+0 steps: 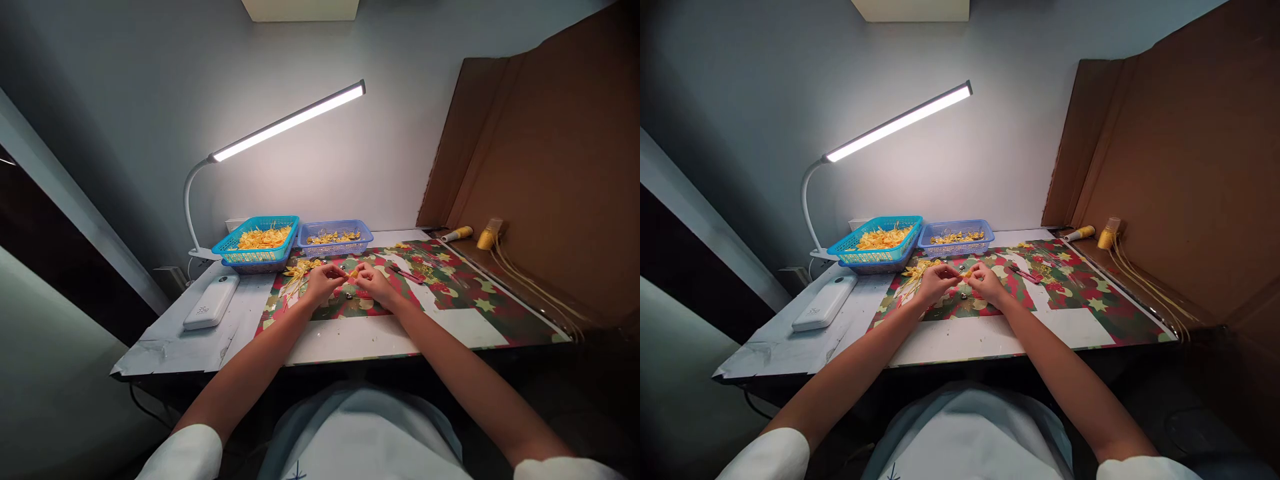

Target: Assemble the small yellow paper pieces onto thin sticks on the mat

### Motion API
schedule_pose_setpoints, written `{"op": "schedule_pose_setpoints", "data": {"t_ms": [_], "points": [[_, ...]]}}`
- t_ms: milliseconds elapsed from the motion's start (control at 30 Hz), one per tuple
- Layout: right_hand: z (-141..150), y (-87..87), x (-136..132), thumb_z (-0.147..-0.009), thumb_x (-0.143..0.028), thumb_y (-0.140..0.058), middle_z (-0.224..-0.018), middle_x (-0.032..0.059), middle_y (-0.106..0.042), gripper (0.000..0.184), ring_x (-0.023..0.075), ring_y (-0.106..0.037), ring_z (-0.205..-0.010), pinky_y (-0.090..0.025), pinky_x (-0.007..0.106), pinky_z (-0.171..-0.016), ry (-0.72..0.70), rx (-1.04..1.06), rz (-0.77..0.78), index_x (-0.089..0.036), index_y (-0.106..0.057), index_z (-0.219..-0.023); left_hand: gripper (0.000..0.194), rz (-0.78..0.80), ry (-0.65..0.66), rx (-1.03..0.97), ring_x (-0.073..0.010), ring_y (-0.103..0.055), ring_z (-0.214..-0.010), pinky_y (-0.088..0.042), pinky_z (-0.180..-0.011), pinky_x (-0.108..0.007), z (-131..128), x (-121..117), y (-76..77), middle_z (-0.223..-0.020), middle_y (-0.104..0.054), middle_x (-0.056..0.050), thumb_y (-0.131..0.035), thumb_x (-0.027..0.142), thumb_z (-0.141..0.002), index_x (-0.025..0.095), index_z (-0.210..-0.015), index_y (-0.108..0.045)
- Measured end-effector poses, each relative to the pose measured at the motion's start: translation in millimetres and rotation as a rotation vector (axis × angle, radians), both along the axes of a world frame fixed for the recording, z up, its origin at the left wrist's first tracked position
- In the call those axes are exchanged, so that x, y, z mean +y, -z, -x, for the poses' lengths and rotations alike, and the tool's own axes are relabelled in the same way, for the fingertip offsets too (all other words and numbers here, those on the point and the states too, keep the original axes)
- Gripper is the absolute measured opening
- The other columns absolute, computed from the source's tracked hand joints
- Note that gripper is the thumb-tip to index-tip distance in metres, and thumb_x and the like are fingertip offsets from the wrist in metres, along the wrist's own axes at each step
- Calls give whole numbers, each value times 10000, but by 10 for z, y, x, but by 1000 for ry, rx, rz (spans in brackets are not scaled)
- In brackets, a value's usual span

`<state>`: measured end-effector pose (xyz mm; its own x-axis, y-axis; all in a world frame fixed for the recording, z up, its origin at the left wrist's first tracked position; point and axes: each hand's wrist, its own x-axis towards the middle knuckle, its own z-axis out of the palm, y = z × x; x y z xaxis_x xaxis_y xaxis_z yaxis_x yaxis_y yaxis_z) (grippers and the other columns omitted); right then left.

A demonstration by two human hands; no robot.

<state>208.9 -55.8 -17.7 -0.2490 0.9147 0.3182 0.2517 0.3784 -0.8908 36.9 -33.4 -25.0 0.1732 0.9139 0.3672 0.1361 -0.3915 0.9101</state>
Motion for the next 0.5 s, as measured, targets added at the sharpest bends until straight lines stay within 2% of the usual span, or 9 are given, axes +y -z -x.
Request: {"op": "schedule_pose_setpoints", "data": {"t_ms": [233,367,500], "points": [[8,23,10,-723,-389,-548,-941,24,-490,292,71,-352,-576,-310,240,-513,-30,19,46,-172,-439,-561,133,-35,-14,34,-142,-630,-620,-497,-600,-249,-11,-16,-15,-671,-689,-39,-730,257,-603,150,-667,-684],[7,40,33,-731,-398,-542,-916,27,-471,352,83,-386,-620,-323,239,-534,-31,-14,-5,-165,-400,-510,128,-46,-2,26,-144,-631,-623,-497,-598,-251,-10,-6,1,-675,-692,-40,-726,256,-607,151,-665,-681],[13,25,25,-726,-414,-543,-912,32,-474,370,89,-400,-629,-337,242,-542,-33,-23,9,-169,-378,-503,130,-53,-1,38,-145,-628,-622,-491,-592,-250,-6,2,11,-680,-691,-42,-723,260,-613,150,-668,-679]]}}
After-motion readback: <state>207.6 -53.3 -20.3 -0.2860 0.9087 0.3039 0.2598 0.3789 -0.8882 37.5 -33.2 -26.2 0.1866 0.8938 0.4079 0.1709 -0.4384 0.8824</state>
